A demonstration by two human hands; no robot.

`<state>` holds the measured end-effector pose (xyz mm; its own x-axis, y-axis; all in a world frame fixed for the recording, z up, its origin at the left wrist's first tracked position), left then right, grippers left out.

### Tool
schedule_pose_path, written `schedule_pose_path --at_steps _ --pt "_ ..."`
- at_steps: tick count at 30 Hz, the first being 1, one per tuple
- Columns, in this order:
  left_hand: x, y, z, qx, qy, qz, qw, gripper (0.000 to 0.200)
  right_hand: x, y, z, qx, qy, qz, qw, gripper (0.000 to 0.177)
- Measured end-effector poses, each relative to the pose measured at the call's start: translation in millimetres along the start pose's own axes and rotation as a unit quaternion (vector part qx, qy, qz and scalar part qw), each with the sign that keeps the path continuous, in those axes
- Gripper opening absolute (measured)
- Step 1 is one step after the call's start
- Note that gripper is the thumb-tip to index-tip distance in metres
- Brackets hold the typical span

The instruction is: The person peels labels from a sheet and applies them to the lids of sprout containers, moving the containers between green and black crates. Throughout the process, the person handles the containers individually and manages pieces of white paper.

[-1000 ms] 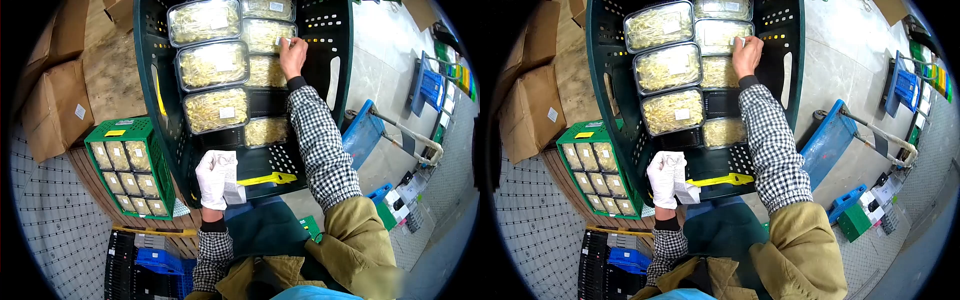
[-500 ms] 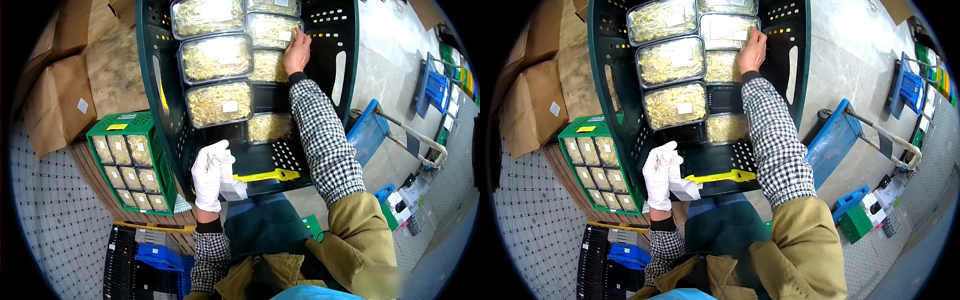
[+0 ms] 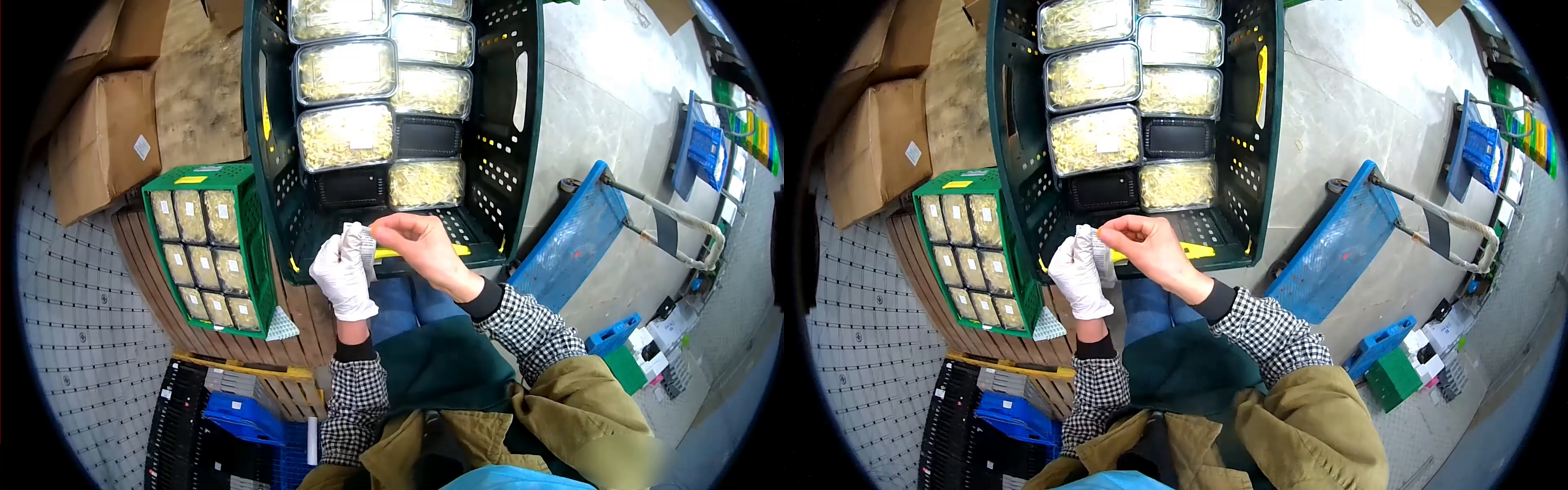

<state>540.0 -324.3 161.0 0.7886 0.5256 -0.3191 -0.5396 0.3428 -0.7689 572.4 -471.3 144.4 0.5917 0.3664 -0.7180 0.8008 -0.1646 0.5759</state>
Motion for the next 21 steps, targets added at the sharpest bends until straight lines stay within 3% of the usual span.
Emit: schedule_pose_path --at_steps 4,5,7,8,9,10,11,12,13,14,17,21 --pt "-23 24 -8 0.007 0.069 0.062 0.996 0.021 -12 -16 9 -0.011 -0.012 0.003 1.0 0.014" --pt "-26 22 -13 -0.043 0.099 0.066 0.992 0.016 -11 -19 13 -0.01 -0.02 0.009 1.0 0.013" --pt "-31 10 -23 -0.142 0.16 0.069 0.974 0.007 -5 -1 42 -0.016 -0.113 0.07 0.991 0.011" --pt "-39 6 -28 -0.176 0.231 0.122 0.949 0.013 8 2 75 -0.074 -0.164 0.043 0.983 0.014" --pt "-47 3 -23 -0.182 0.262 0.179 0.931 0.014 25 24 102 -0.042 -0.219 0.169 0.96 0.016" --pt "-50 -3 -14 -0.199 0.269 0.172 0.926 0.015 51 27 138 -0.073 -0.256 0.221 0.938 0.016" --pt "-52 -7 -3 -0.219 0.276 0.165 0.921 0.016 81 21 176 -0.104 -0.302 0.199 0.927 0.019" --pt "-56 -11 10 -0.284 0.282 0.213 0.891 0.017 108 18 215 -0.183 -0.377 0.2 0.886 0.025" --pt "-55 -10 25 -0.303 0.273 0.177 0.896 0.018 123 25 230 -0.249 -0.418 0.185 0.854 0.031" --pt "-54 -2 40 -0.298 0.233 0.164 0.911 0.019 125 48 221 -0.408 -0.456 0.215 0.761 0.031" --pt "-54 12 60 -0.274 0.172 0.158 0.933 0.021 154 53 228 -0.438 -0.463 0.236 0.733 0.033" --pt "-56 27 64 -0.251 0.157 0.162 0.941 0.019 167 48 229 -0.485 -0.487 0.182 0.704 0.036"
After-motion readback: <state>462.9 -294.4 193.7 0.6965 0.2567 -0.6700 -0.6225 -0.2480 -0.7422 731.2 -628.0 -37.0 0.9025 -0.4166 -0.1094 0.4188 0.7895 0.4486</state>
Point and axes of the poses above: each hand's wrist, its own x-axis towards the middle knuckle, its own z-axis out of the back of the hand, y = z × x, the point moved 10 cm from there along x, towards the middle knuckle, and after that the axes turned 2 degrees about x, right-handed, at the moved point
